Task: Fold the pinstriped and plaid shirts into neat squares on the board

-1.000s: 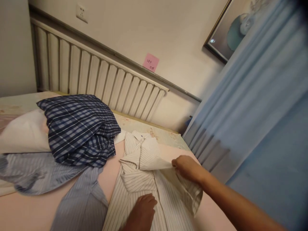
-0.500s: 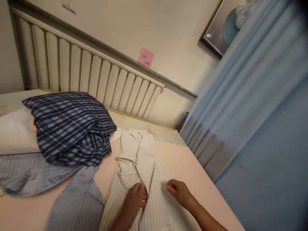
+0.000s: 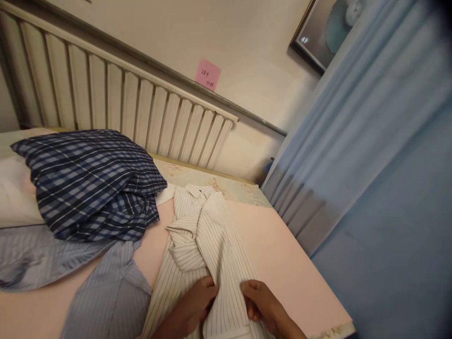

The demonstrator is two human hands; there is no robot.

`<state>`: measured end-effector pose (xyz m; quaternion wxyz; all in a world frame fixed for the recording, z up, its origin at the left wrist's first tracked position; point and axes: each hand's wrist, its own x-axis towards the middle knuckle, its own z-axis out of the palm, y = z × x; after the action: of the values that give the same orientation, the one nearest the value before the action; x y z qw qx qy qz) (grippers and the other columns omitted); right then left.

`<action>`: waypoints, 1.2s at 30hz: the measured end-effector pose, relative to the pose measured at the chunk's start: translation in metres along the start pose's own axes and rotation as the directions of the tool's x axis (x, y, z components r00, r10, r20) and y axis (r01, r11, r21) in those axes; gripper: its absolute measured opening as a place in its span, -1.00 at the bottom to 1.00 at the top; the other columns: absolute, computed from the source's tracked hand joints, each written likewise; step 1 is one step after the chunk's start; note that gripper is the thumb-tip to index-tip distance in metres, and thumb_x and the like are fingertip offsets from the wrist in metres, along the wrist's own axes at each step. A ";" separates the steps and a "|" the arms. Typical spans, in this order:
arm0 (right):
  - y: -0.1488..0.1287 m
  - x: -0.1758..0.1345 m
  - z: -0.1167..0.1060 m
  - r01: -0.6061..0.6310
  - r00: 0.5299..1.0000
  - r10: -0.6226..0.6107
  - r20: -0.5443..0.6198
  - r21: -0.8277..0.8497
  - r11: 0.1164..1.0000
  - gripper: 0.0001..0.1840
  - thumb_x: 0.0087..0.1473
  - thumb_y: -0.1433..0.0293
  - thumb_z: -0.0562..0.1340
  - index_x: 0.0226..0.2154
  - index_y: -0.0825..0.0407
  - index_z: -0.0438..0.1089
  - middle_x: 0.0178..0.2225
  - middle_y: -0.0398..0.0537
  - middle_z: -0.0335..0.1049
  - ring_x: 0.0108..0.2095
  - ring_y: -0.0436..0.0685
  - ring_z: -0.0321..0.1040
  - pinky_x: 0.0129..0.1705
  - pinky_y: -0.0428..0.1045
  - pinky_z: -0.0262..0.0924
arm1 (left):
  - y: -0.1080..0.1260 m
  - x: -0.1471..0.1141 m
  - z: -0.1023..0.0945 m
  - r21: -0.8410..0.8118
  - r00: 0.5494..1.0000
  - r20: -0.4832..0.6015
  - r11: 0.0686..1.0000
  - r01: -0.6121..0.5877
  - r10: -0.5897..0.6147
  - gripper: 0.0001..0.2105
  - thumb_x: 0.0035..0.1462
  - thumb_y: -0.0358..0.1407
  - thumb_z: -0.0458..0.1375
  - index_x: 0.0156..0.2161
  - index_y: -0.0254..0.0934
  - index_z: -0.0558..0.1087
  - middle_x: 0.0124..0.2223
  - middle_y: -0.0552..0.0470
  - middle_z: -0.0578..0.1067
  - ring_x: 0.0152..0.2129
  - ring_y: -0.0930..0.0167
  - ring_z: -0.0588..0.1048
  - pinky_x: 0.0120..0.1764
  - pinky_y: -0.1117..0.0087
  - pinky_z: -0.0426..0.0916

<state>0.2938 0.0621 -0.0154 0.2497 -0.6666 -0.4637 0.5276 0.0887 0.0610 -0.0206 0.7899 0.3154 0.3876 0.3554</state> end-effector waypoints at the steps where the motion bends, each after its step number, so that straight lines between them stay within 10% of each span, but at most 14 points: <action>1: 0.002 -0.001 0.000 -0.021 1.000 0.020 0.017 0.057 0.998 -0.61 -0.08 0.06 0.21 -0.63 -0.01 0.17 -0.77 -0.28 0.10 -0.78 -0.10 -0.03 -0.71 -0.16 -0.19 | -0.001 0.000 0.000 -0.025 1.000 0.026 1.000 -0.002 0.003 -0.67 -0.14 -0.17 0.30 -0.25 -0.28 0.45 -0.49 0.10 0.49 -0.54 0.42 0.45 -0.40 0.39 0.32; 9: -0.005 -0.015 0.006 0.029 0.997 -0.044 0.069 0.210 0.977 -0.65 -0.24 0.15 0.34 -0.56 0.01 0.21 -0.65 -0.29 0.12 -0.64 -0.08 0.06 -0.57 -0.13 -0.03 | -0.001 -0.004 0.002 0.015 0.994 0.036 0.995 -0.101 0.101 -0.62 -0.18 -0.25 0.32 -0.16 -0.29 0.48 -0.32 0.01 0.58 -0.43 0.36 0.50 -0.40 0.41 0.33; 15: -0.014 -0.019 -0.016 0.280 0.906 -0.345 -0.246 -0.264 0.923 -0.75 -0.06 0.23 0.15 -0.58 -0.02 0.10 -0.60 -0.27 0.08 -0.54 -0.02 0.08 -0.49 -0.10 0.02 | 0.002 -0.005 0.002 0.070 0.997 -0.074 0.998 0.002 0.003 -0.61 -0.13 -0.31 0.18 -0.11 -0.34 0.38 -0.33 -0.06 0.55 -0.47 0.35 0.51 -0.47 0.37 0.38; 20: 0.019 -0.010 -0.030 0.214 0.836 -0.474 -0.277 -0.631 0.746 -0.84 -0.01 0.34 0.07 -0.45 -0.01 0.34 -0.53 -0.11 0.37 -0.45 0.13 0.35 -0.38 -0.01 0.24 | 0.000 -0.005 0.002 0.149 0.997 -0.073 0.988 0.044 -0.034 -0.63 -0.05 -0.35 0.06 -0.07 -0.38 0.31 -0.38 -0.10 0.54 -0.55 0.36 0.51 -0.57 0.41 0.36; 23: 0.035 -0.006 -0.031 0.303 0.719 -0.671 -0.182 -0.787 0.538 -0.63 0.06 0.33 0.09 -0.08 0.01 0.41 -0.19 0.06 0.51 -0.17 0.24 0.45 -0.14 0.10 0.35 | -0.003 -0.006 0.002 0.183 0.999 -0.048 0.983 0.026 -0.018 -0.65 -0.01 -0.33 0.06 -0.06 -0.35 0.30 -0.29 -0.12 0.53 -0.51 0.37 0.51 -0.54 0.38 0.41; 26: 0.034 -0.003 -0.022 0.410 0.572 -0.819 -0.039 -0.851 0.327 -0.51 0.18 0.33 0.07 0.15 0.02 0.25 0.13 0.09 0.32 0.10 0.24 0.30 0.12 0.15 0.25 | -0.005 -0.007 0.002 0.205 0.999 -0.043 0.979 0.005 0.004 -0.67 0.01 -0.30 0.08 -0.07 -0.32 0.30 -0.24 -0.12 0.52 -0.49 0.38 0.52 -0.52 0.36 0.44; 30: 0.028 0.004 0.003 0.456 0.520 -0.847 0.105 -0.873 0.172 -0.39 0.24 0.36 0.07 0.31 -0.05 -0.02 0.32 0.01 -0.02 0.28 0.24 0.00 0.25 0.20 0.09 | -0.001 -0.006 -0.002 0.314 0.999 -0.029 0.949 -0.006 0.016 -0.78 0.05 -0.33 0.04 -0.15 -0.28 0.30 -0.29 -0.05 0.50 -0.49 0.38 0.53 -0.55 0.40 0.40; 33: 0.035 0.014 0.018 0.503 0.501 -0.837 0.219 -0.861 0.076 -0.39 0.24 0.40 0.06 0.31 -0.06 -0.03 0.31 0.01 0.00 0.29 0.26 -0.03 0.23 0.24 0.10 | 0.006 -0.005 -0.010 0.559 0.983 -0.134 0.829 -0.030 0.126 -0.94 0.10 -0.36 -0.01 -0.32 -0.25 0.29 -0.41 0.06 0.45 -0.54 0.41 0.50 -0.55 0.45 0.33; 36: 0.046 0.023 0.023 0.514 0.504 -0.830 0.238 -0.855 0.067 -0.40 0.24 0.41 0.06 0.30 -0.03 -0.01 0.29 0.02 0.05 0.29 0.26 -0.02 0.24 0.26 0.09 | 0.012 -0.003 -0.023 0.865 0.844 -0.194 0.493 -0.093 0.501 -0.88 0.15 -0.42 -0.05 -0.35 -0.24 0.32 -0.36 0.04 0.46 -0.39 0.39 0.49 -0.32 0.37 0.36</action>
<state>0.2885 0.0580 -0.0715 0.1714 -0.4641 -0.8656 -0.0772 0.0643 0.0703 -0.0221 0.3653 0.6281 0.6064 0.3231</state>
